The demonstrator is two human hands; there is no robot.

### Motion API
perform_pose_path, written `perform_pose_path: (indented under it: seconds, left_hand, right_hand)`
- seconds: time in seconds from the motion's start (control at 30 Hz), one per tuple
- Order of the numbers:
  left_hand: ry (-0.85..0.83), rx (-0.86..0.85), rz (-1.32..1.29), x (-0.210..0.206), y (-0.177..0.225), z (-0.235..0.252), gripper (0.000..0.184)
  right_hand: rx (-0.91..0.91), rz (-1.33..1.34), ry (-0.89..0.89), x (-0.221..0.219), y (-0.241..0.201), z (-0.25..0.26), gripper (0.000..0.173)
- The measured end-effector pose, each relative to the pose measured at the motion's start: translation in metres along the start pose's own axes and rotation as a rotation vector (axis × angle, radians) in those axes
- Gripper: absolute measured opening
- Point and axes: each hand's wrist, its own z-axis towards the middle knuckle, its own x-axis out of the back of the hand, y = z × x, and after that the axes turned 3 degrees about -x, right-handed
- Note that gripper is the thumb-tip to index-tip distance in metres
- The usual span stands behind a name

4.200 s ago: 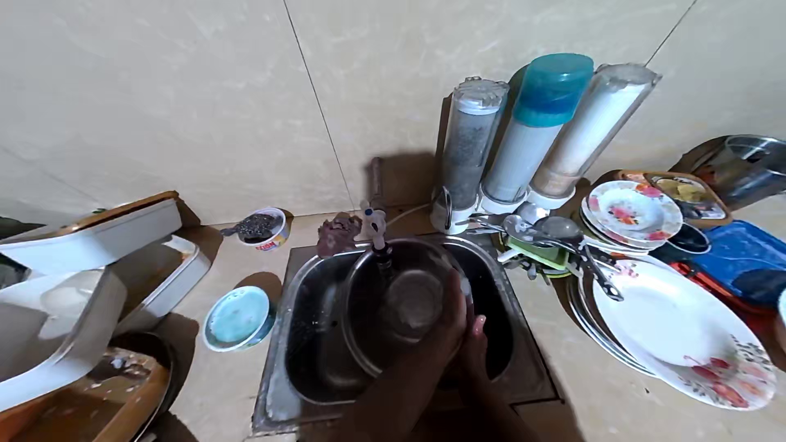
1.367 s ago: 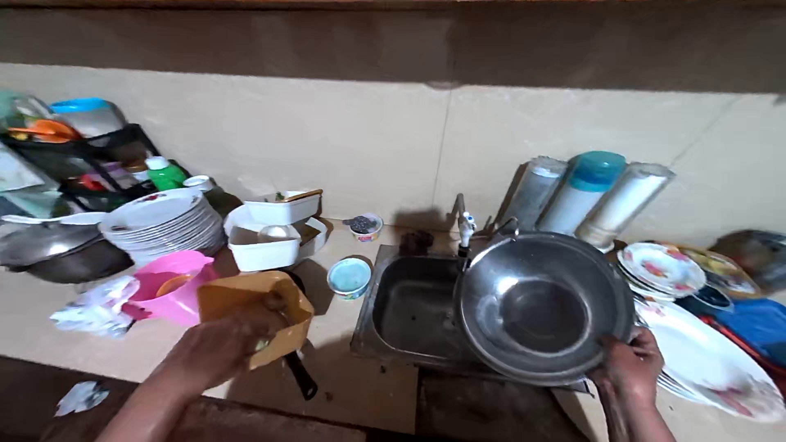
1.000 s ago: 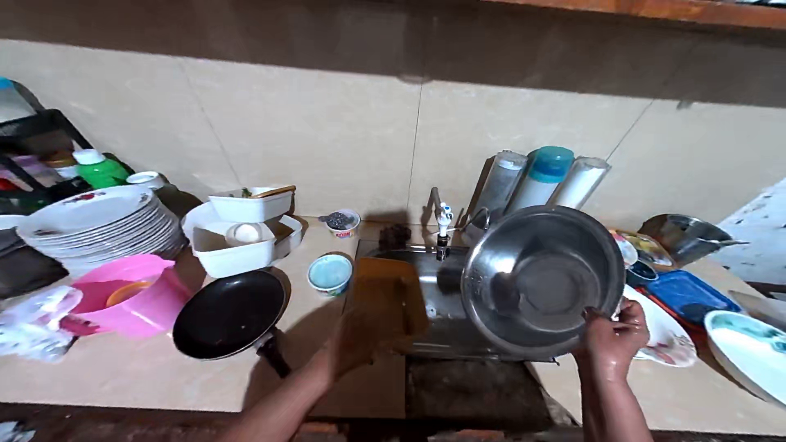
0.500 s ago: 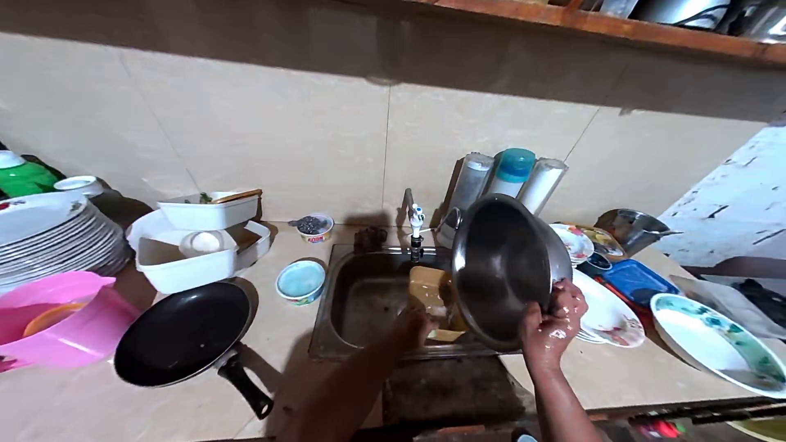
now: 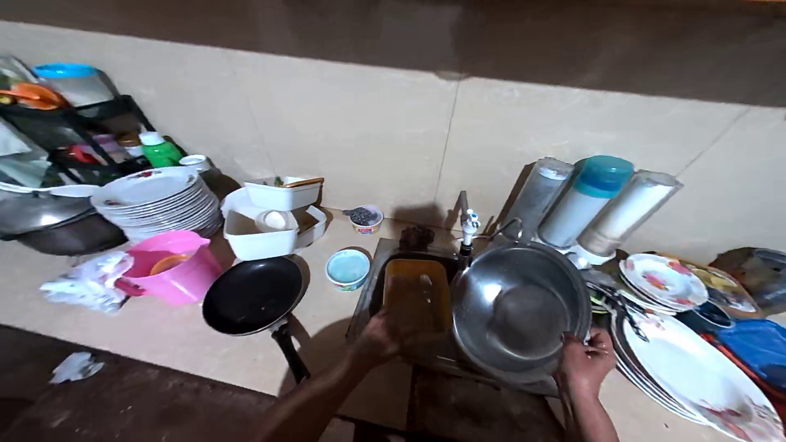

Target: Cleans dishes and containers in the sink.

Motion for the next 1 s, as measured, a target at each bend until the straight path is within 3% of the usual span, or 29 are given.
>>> perform_pose_path:
  seconds: [0.1, 0.27, 0.37, 0.47, 0.63, 0.83, 0.93, 1.0]
  left_hand:
    - [-0.019, -0.043, 0.244, 0.017, -0.006, -0.027, 0.018]
    - [-0.199, 0.194, 0.206, 0.054, 0.009, -0.078, 0.024]
    - [-0.232, 0.23, 0.326, 0.052, 0.0, -0.105, 0.02]
    - [-0.298, 0.348, 0.331, 0.051, -0.015, -0.122, 0.026]
    - [-0.265, 0.424, 0.398, 0.06, -0.03, -0.135, 0.018]
    - [-0.526, 0.717, 0.328, 0.098, -0.043, -0.126, 0.028]
    - [-0.641, 0.814, 0.151, 0.119, -0.049, -0.114, 0.041]
    - [-0.544, 0.811, -0.005, 0.133, -0.052, -0.108, 0.043]
  right_hand:
    - [-0.154, 0.062, -0.03, -0.019, 0.035, 0.002, 0.02]
    - [-0.393, -0.066, -0.069, -0.042, 0.087, -0.012, 0.019]
    - [-0.532, -0.29, -0.157, -0.042, 0.103, -0.014, 0.044]
    - [-0.587, -0.419, -0.238, -0.04, 0.126, -0.01, 0.058]
    - [-0.252, -0.583, -0.352, -0.041, 0.138, -0.011, 0.069]
    - [-0.054, -0.76, -0.47, -0.035, 0.123, -0.027, 0.052]
    - [0.102, -0.751, -0.485, -0.028, 0.126, -0.037, 0.049]
    - [0.208, -0.733, -0.476, -0.026, 0.131, -0.042, 0.044]
